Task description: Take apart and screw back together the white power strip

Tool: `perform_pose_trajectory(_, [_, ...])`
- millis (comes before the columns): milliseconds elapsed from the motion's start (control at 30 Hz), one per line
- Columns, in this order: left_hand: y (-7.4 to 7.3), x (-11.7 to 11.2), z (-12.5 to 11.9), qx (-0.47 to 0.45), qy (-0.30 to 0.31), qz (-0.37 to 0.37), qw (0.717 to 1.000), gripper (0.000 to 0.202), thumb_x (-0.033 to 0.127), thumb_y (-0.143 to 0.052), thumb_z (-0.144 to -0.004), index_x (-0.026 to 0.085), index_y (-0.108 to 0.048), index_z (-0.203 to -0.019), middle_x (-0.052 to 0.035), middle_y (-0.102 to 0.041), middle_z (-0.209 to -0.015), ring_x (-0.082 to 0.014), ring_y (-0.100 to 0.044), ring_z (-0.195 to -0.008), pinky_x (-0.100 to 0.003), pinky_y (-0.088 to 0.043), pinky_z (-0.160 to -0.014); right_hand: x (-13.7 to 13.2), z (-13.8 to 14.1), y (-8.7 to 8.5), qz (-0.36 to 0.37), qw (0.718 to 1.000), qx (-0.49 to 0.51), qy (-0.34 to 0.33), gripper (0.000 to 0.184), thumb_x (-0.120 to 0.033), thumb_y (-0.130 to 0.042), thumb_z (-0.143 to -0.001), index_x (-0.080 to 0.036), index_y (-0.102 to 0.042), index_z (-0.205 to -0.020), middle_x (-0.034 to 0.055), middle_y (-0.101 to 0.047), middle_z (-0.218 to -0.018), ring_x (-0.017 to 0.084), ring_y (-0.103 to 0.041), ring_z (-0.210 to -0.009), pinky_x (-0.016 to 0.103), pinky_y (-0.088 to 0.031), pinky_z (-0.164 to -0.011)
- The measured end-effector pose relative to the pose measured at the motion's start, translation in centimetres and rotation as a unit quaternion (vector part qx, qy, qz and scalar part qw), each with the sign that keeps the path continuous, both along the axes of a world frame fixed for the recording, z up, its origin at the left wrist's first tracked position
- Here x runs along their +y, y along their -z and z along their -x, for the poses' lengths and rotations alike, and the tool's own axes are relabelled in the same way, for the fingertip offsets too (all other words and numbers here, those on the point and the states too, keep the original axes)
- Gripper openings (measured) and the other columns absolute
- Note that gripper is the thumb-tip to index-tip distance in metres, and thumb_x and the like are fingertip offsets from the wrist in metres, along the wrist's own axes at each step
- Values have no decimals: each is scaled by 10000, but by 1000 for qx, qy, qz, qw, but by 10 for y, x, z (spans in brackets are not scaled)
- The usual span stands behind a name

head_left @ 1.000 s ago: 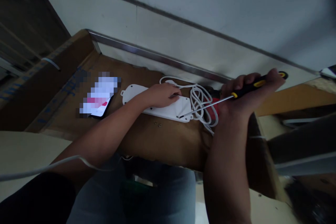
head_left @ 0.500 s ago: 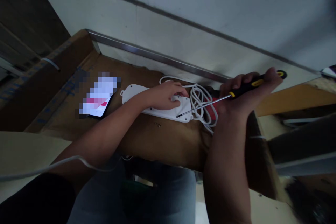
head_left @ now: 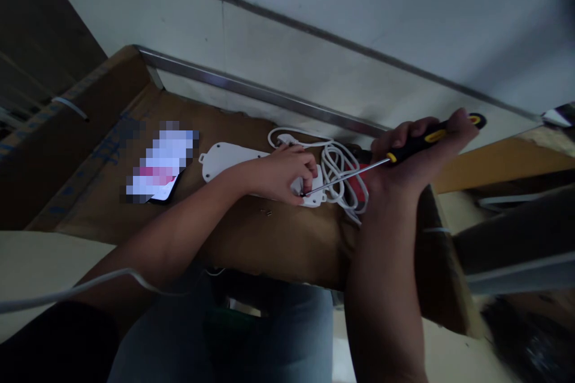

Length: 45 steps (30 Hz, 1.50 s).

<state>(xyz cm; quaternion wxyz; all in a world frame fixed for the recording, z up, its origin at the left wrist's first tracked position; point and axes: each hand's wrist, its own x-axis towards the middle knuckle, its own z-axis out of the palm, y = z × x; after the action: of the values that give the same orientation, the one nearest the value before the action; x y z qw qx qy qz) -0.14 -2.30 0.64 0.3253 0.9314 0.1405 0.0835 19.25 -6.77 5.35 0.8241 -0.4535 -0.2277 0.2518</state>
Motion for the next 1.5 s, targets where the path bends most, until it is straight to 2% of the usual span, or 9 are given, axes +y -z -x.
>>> perform_pose_trajectory(133, [-1, 2, 2, 1, 3, 2, 1000, 70, 282, -757, -852, 214, -768, -856, -58, -658, -1309, -288, -512, -1312, -493, -260, -1212, 0, -3, 2, -47, 999, -5, -19, 497, -530, -447, -972, -218, -376, -592, -90, -295, -492, 49, -262, -392, 201, -161, -363])
perform_pose_trajectory(300, [1, 6, 2, -8, 10, 0, 1000, 85, 279, -791, -826, 208, -785, -871, -63, -676, -1275, -255, -559, -1240, -436, -276, -1219, 0, -10, 3, -42, 999, 3, -15, 509, -562, -429, -970, -221, -395, -593, -90, -309, -478, 55, -249, -386, 209, -139, -357])
perform_pose_trajectory(600, [-4, 6, 4, -10, 19, 9, 1000, 53, 265, -791, -848, 213, -790, -849, -51, -698, -1237, -239, -586, -1213, -424, -299, -1201, -2, -17, 2, -42, 999, 18, 2, 516, -598, -444, -969, -224, -381, -619, -96, -301, -491, 52, -274, -394, 202, -158, -355])
perform_pose_trajectory(667, [-7, 5, 5, -19, 16, 9, 1000, 45, 248, -790, -843, 205, -791, -858, -58, -703, -1206, -226, -613, -1171, -390, -352, -1150, -3, -17, 2, -43, 999, 15, -2, 516, -607, -452, -963, -225, -381, -624, -97, -302, -493, 51, -273, -397, 199, -161, -355])
perform_pose_trajectory(767, [-10, 6, 8, -30, 19, 11, 999, 46, 182, -755, -838, 191, -795, -857, -63, -715, -1092, -192, -651, -1033, -320, -441, -983, -4, -18, 2, -50, 999, 16, -4, 523, -604, -438, -977, -223, -381, -624, -98, -304, -493, 47, -271, -390, 195, -162, -348])
perform_pose_trajectory(833, [-12, 6, 10, -26, 17, 6, 1000, 81, 146, -732, -828, 191, -798, -843, -52, -718, -1010, -175, -653, -950, -297, -452, -895, -3, -18, 2, -56, 998, 17, -2, 526, -591, -433, -991, -223, -378, -620, -99, -303, -496, 44, -284, -383, 193, -168, -341])
perform_pose_trajectory(967, [-15, 4, 11, -9, 26, -6, 1000, 126, 113, -710, -816, 201, -800, -824, -25, -713, -944, -139, -640, -858, -266, -434, -810, -2, -18, 2, -58, 998, 9, 1, 563, -642, -414, -993, -227, -387, -614, -97, -306, -494, 47, -293, -372, 202, -167, -327])
perform_pose_trajectory(1233, [-17, -2, 9, -1, 23, 6, 1000, 141, 81, -712, -814, 186, -807, -816, -28, -696, -930, -123, -629, -827, -250, -422, -783, -4, -14, -2, -42, 999, 6, 9, 543, -602, -382, -1004, -229, -397, -610, -88, -303, -475, 58, -273, -367, 208, -161, -325])
perform_pose_trajectory(1500, [-15, -1, 10, -10, 27, -8, 1000, 177, 128, -655, -891, 196, -819, -883, -26, -713, -917, -115, -634, -793, -241, -440, -773, -3, -18, -1, -54, 998, 6, 5, 580, -673, -421, -982, -226, -412, -613, -92, -292, -506, 51, -277, -387, 195, -156, -313])
